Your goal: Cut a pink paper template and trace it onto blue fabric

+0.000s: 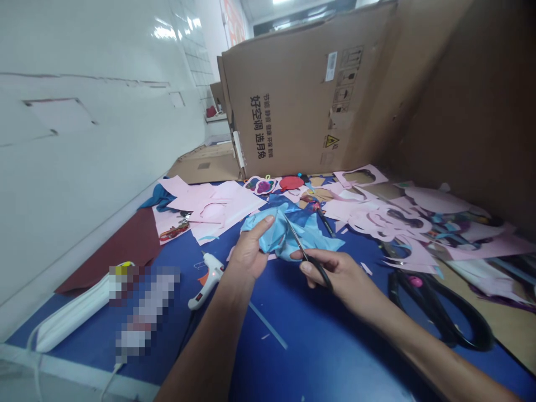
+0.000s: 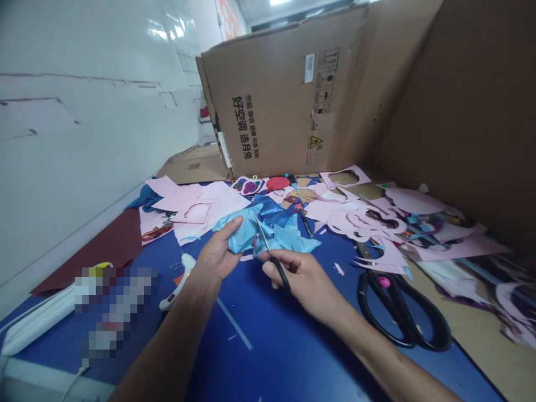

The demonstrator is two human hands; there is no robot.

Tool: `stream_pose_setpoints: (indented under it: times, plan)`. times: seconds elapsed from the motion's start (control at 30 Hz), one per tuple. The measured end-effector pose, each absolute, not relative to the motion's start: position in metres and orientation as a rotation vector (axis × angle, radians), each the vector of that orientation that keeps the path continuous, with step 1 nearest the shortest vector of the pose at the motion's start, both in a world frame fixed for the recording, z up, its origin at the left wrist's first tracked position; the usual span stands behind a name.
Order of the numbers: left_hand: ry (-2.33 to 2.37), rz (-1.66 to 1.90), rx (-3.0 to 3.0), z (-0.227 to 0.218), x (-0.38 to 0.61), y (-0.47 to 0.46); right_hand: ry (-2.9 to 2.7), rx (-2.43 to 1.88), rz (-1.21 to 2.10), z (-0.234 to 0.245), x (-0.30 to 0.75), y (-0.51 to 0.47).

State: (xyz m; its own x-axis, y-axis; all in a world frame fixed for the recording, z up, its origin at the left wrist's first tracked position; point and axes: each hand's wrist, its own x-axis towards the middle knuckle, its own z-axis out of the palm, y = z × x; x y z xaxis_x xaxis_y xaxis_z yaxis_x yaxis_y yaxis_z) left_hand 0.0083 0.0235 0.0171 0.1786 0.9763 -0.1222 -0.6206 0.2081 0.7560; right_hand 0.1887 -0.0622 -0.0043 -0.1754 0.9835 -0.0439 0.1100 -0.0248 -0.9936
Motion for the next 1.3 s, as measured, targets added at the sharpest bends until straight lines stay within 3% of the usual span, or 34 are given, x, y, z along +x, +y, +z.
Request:
stream_pose_setpoints:
  times: [1.3]
  plan:
    - [0.739,1.198,0.370,0.018,0.016,0.020,-1.371,-1.133,1.380,-0.017,0.192,-0.064]
